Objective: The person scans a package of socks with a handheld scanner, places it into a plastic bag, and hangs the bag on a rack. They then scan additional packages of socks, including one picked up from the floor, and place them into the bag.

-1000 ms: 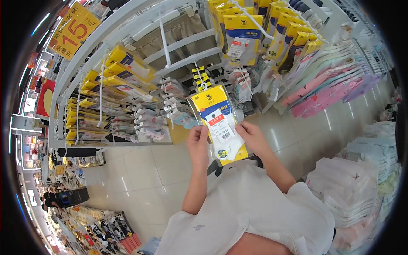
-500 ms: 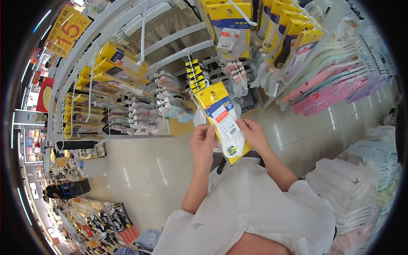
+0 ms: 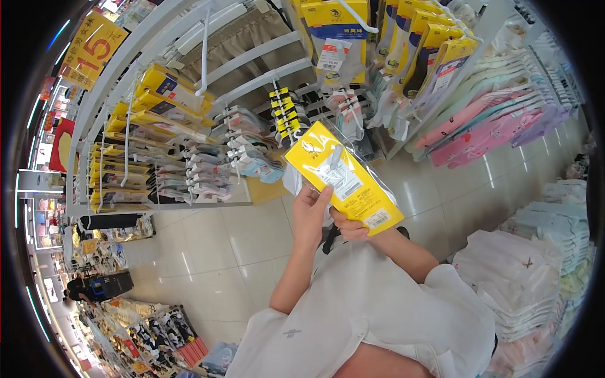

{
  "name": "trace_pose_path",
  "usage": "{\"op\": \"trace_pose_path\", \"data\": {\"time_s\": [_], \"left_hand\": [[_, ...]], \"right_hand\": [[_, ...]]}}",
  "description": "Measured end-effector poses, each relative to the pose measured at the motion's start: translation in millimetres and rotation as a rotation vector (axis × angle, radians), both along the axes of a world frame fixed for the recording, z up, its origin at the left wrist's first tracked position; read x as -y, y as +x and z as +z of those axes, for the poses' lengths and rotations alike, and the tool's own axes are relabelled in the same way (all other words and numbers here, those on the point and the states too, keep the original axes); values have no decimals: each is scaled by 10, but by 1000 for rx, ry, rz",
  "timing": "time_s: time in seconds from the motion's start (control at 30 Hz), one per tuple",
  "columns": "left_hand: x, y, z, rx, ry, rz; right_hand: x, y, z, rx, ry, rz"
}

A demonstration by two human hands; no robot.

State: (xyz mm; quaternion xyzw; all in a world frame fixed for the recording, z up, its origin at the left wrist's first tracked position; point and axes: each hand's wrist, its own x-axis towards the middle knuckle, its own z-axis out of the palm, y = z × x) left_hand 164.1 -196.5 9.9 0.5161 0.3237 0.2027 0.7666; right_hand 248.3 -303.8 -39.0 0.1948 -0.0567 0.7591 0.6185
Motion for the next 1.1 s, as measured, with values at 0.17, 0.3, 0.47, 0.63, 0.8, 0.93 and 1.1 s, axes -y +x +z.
{"op": "trace_pose_path", "data": {"time_s": [0.17,0.3,0.47,0.63,0.8,0.93,1.1], "left_hand": [[-12,6,19,-22,-38,-39],[-34,22,-47,-64,-75,-81],[-73,61,-85,48,-115,17],[-65,93,47,273,-457,-42],[56,91,2,130,-276,-109],[29,116,-34,195,-281,19],[-90,52,-132,166,-255,91]], "right_hand": [[32,41,-35,70,-15,-29],[105,16,45,272,-278,-273],[116,-22,134,1209,-1172,-761],[214,51,186,1523,-1248,-1013],[334,84,249,1644,-1244,-958],[678,294,-1,1524,-1365,-882],[1602,319,-1374,2368,-1713,115]]}}
